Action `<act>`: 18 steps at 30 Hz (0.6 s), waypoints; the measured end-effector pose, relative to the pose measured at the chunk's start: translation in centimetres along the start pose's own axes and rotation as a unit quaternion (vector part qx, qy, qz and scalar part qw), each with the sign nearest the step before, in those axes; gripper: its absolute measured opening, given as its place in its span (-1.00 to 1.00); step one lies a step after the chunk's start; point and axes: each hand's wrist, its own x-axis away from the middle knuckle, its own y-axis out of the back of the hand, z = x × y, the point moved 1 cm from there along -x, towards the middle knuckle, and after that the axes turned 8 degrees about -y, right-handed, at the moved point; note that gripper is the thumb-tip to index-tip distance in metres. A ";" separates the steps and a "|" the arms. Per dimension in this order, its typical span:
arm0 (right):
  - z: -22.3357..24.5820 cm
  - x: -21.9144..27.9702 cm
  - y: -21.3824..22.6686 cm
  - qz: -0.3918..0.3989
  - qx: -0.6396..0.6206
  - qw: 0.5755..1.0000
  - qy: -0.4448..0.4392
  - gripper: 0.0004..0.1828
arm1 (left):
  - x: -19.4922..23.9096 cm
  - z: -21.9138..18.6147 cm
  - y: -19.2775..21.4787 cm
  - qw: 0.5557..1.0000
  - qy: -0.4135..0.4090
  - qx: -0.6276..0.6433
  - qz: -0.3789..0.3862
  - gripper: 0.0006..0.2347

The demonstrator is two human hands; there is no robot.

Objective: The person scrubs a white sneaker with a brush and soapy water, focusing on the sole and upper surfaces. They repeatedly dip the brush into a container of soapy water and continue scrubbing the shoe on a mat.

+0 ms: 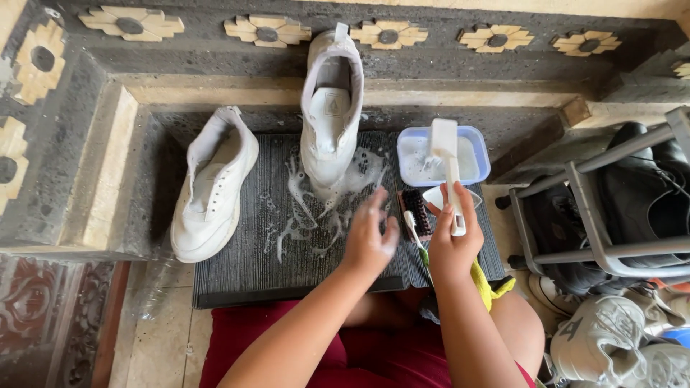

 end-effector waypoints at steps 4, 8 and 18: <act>1.8 0.5 -2.3 0.011 -0.125 0.991 -0.038 -0.62 | -2.5 1.6 5.8 0.957 -0.004 -0.242 -0.159 -0.38; 2.0 0.1 -4.2 0.012 -0.353 0.927 -0.128 -0.70 | -3.3 7.2 9.1 0.953 0.178 -0.221 -0.107 0.01; 1.4 -1.2 -8.0 0.062 -0.489 0.845 -0.208 -0.61 | -5.5 8.3 8.6 0.921 0.179 -0.346 0.005 0.02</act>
